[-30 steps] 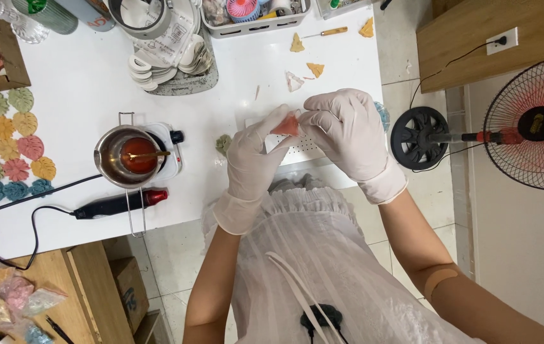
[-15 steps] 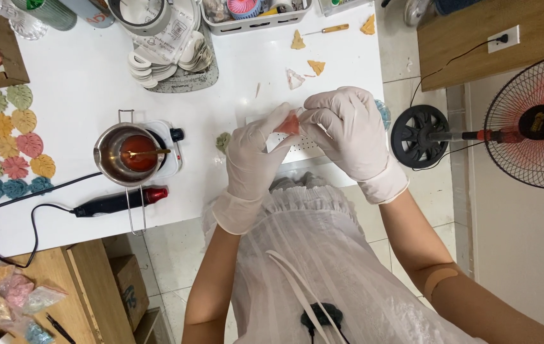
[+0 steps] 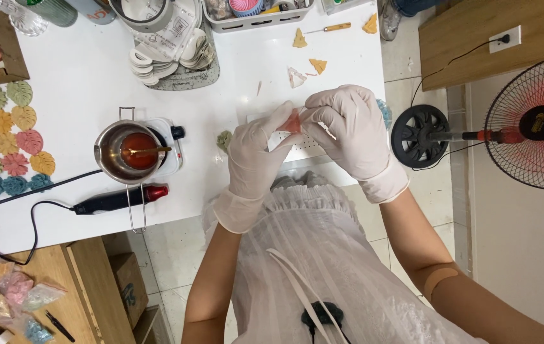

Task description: Preparing and pouring melted red wax into decorative molds for candle or wax craft production.

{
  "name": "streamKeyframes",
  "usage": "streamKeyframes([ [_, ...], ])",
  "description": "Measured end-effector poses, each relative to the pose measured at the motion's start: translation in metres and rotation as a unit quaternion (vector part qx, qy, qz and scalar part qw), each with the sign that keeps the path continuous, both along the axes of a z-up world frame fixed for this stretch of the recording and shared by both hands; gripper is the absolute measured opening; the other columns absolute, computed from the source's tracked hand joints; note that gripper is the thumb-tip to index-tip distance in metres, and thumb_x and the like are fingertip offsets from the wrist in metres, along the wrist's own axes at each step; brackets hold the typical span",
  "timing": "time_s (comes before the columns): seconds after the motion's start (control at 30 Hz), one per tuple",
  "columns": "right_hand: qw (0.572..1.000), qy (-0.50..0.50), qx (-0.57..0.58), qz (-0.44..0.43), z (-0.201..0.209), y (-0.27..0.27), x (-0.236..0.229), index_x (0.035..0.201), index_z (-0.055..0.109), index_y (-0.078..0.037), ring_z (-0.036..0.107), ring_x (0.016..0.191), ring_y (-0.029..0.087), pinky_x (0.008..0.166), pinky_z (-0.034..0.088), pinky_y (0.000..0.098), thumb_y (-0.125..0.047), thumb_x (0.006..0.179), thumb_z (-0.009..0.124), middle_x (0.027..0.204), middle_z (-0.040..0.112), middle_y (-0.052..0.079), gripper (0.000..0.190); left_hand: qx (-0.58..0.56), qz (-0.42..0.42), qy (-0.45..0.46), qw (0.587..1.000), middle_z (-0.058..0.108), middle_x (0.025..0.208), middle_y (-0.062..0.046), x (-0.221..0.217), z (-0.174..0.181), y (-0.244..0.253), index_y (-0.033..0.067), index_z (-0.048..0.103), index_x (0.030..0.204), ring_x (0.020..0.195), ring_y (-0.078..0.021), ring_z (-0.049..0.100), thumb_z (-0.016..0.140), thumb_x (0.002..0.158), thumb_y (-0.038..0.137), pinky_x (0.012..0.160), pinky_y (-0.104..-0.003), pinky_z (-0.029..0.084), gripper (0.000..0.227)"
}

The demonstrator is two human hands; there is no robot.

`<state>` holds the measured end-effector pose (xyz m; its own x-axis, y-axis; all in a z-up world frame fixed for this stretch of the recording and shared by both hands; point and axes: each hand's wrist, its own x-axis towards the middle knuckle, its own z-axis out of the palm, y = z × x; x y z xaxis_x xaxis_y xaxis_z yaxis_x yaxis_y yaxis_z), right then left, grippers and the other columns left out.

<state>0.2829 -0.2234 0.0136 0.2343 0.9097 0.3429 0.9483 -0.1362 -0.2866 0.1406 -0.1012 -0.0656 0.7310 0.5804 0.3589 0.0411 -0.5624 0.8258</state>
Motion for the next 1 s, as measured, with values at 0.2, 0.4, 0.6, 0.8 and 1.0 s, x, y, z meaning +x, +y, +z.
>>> streamKeyframes([
  [0.2,1.0,0.007,0.001,-0.001,0.003,0.001,0.0,0.103,0.068,-0.013,0.062,0.11,0.021,0.104,0.043,0.0386,-0.013,0.087,0.082,0.116,0.067,-0.001,0.021,0.02,0.01,-0.022,1.0,0.077,0.109,0.003,0.001,0.001,-0.001,0.0186,0.063,0.136,0.096,-0.0153,0.072,0.091,0.08,0.019,0.084,-0.031,0.05,0.062],
  [0.4,1.0,0.008,0.0,-0.002,0.004,0.0,-0.001,0.103,0.068,-0.013,0.062,0.111,0.02,0.104,0.044,0.0379,-0.013,0.088,0.083,0.116,0.066,-0.002,0.02,0.022,0.008,-0.031,0.999,0.077,0.11,0.004,0.0,0.001,-0.001,0.0188,0.061,0.137,0.098,-0.0138,0.073,0.091,0.081,0.017,0.085,-0.03,0.05,0.064],
  [0.6,1.0,0.007,-0.004,0.001,0.002,0.001,-0.001,0.104,0.069,-0.013,0.062,0.11,0.021,0.103,0.044,0.0384,-0.014,0.088,0.083,0.115,0.066,-0.001,0.021,-0.007,-0.004,-0.038,0.999,0.077,0.11,0.004,0.001,0.003,-0.002,0.0193,0.06,0.137,0.102,-0.0123,0.074,0.09,0.082,0.016,0.086,-0.029,0.05,0.063],
  [0.8,1.0,0.002,-0.003,-0.001,0.002,0.0,0.0,0.107,0.07,-0.014,0.062,0.109,0.021,0.103,0.044,0.038,-0.016,0.089,0.083,0.118,0.066,-0.001,0.022,-0.037,-0.023,-0.033,0.999,0.078,0.108,0.004,0.0,0.002,0.001,0.0175,0.062,0.136,0.1,-0.013,0.075,0.089,0.082,0.012,0.088,-0.029,0.052,0.06],
  [1.0,0.997,0.079,0.004,-0.019,0.01,-0.006,0.004,0.117,0.072,-0.015,0.065,0.11,0.022,0.102,0.048,0.0358,-0.021,0.086,0.088,0.126,0.07,0.0,0.035,-0.176,-0.054,-0.055,0.981,0.078,0.115,-0.004,-0.001,0.007,0.006,0.0079,0.064,0.135,0.106,-0.0125,0.075,0.086,0.082,0.001,0.096,-0.025,0.056,0.058],
])
